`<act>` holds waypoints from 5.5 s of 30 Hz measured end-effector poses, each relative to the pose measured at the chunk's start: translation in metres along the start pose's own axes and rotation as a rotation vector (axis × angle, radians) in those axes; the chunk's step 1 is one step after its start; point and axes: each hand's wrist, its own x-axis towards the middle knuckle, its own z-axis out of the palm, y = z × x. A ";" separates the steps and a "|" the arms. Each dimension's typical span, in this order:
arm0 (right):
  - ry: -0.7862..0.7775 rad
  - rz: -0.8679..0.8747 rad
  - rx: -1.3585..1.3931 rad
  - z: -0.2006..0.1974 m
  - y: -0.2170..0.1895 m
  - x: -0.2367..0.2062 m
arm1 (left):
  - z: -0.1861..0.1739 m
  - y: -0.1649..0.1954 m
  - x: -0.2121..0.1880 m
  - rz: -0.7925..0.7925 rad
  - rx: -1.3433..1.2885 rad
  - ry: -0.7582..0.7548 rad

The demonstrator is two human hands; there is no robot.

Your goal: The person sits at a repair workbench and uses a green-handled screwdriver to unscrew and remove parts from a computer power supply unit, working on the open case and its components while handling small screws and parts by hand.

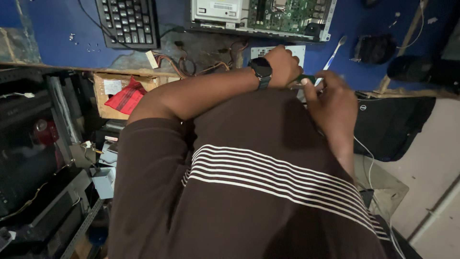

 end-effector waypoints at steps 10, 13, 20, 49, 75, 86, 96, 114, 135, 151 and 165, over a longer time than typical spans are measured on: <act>0.003 -0.037 0.084 0.035 0.024 -0.005 | 0.013 0.001 0.004 0.014 0.011 -0.074; -0.022 -0.047 0.078 0.035 0.025 -0.005 | 0.016 0.001 0.004 0.053 -0.005 0.009; -0.069 -0.027 0.081 0.031 0.018 -0.005 | 0.014 0.001 0.004 0.059 0.025 -0.058; -0.146 -0.186 -0.140 0.039 0.039 0.004 | 0.064 -0.046 -0.054 -0.190 0.332 0.181; -0.220 0.120 -0.139 0.041 0.046 -0.001 | 0.053 -0.049 -0.053 -0.146 0.280 0.134; -0.426 0.032 -0.221 0.041 0.038 0.007 | 0.051 -0.047 -0.054 -0.141 0.267 0.124; -0.388 -0.066 -0.261 0.049 0.039 0.026 | 0.059 -0.050 -0.054 -0.170 0.258 0.134; -0.327 -0.801 -0.475 0.040 0.055 0.044 | 0.070 -0.053 -0.051 -0.170 0.228 0.198; -0.879 -0.045 -0.568 0.065 0.026 0.072 | 0.068 -0.057 -0.056 -0.154 0.179 0.239; -0.413 -0.697 -0.766 0.075 0.051 0.048 | 0.074 -0.055 -0.056 -0.178 0.206 0.271; -0.189 -0.616 0.503 0.089 0.034 0.060 | 0.038 -0.044 -0.041 -0.098 -0.341 0.153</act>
